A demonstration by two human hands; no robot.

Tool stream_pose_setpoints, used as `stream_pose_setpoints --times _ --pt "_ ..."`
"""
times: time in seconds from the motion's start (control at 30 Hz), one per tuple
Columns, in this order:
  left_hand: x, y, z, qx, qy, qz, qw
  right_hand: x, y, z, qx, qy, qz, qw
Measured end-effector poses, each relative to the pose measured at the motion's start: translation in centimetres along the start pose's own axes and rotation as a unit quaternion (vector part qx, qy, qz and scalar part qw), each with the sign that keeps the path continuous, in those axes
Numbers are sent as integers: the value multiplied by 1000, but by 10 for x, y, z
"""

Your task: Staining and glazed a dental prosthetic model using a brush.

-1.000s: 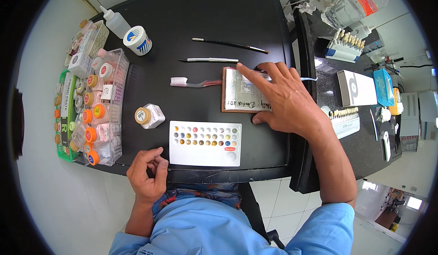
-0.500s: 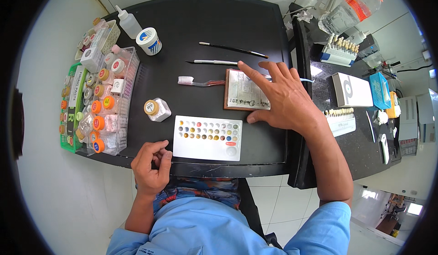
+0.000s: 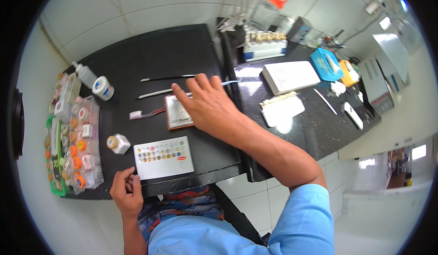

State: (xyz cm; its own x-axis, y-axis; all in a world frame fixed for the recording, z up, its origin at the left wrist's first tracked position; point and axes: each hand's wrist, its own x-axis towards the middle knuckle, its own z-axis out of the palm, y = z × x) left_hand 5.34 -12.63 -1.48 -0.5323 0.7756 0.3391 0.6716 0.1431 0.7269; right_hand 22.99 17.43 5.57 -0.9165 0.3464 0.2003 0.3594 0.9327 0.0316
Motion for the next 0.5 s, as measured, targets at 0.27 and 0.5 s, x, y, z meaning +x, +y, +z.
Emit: stream_pose_setpoints --times 0.27,0.5 --pt "2 1 3 24 -1 8 1000 6 23 15 66 24 92 993" --pt "-2 -4 2 39 -8 13 999 10 20 13 134 23 116 984"
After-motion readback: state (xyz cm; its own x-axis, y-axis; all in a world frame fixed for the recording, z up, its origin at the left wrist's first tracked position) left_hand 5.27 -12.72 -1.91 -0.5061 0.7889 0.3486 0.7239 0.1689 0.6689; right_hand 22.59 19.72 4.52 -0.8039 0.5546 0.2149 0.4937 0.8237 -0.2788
